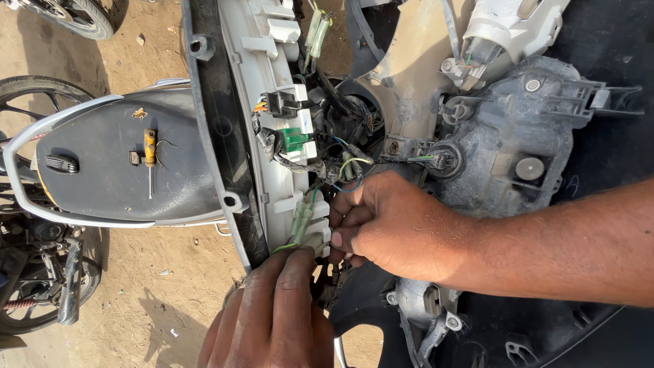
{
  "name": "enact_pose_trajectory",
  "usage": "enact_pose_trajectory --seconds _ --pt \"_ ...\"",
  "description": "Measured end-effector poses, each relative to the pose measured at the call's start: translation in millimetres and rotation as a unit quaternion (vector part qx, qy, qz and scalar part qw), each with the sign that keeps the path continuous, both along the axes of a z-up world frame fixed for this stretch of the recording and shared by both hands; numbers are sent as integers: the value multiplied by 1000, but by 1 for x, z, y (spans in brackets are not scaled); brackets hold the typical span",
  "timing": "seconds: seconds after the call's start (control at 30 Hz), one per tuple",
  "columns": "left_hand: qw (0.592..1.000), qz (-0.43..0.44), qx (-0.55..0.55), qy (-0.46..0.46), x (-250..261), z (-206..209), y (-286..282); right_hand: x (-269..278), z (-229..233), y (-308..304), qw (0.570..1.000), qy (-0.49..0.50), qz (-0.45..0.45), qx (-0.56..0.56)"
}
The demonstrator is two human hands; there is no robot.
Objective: Connecting electrical wiring and managing connectors inside the front panel assembly of a scooter.
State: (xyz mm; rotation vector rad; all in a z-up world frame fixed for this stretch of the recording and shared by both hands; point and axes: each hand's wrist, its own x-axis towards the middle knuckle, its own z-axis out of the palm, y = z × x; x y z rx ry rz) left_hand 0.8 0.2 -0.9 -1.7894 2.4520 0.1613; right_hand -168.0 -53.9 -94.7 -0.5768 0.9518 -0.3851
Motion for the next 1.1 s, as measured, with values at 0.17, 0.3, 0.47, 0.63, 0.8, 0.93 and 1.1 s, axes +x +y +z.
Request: enact_pose_trajectory --seconds 0.17,0.3,0.47,0.63,0.8,0.93,1.1 --pt "999 20 3 29 -7 1 -3 -2 6 -3 998 32 19 -42" --pt "1000 21 -6 18 -4 2 3 0 4 0 996 59 13 -70" --pt "1000 25 -12 8 -10 1 -2 -3 14 -5 993 87 4 -78" --pt "999 15 -17 23 -5 -2 -2 -6 16 -7 987 121 29 -100" --pt "999 19 -24 34 -7 -3 1 -7 13 -4 988 104 22 -110" --pt "999 25 -28 37 -9 -3 0 -9 1 7 992 59 -17 -112" --pt "994 47 -29 93 -7 -7 1 -8 8 6 985 68 -24 -154"
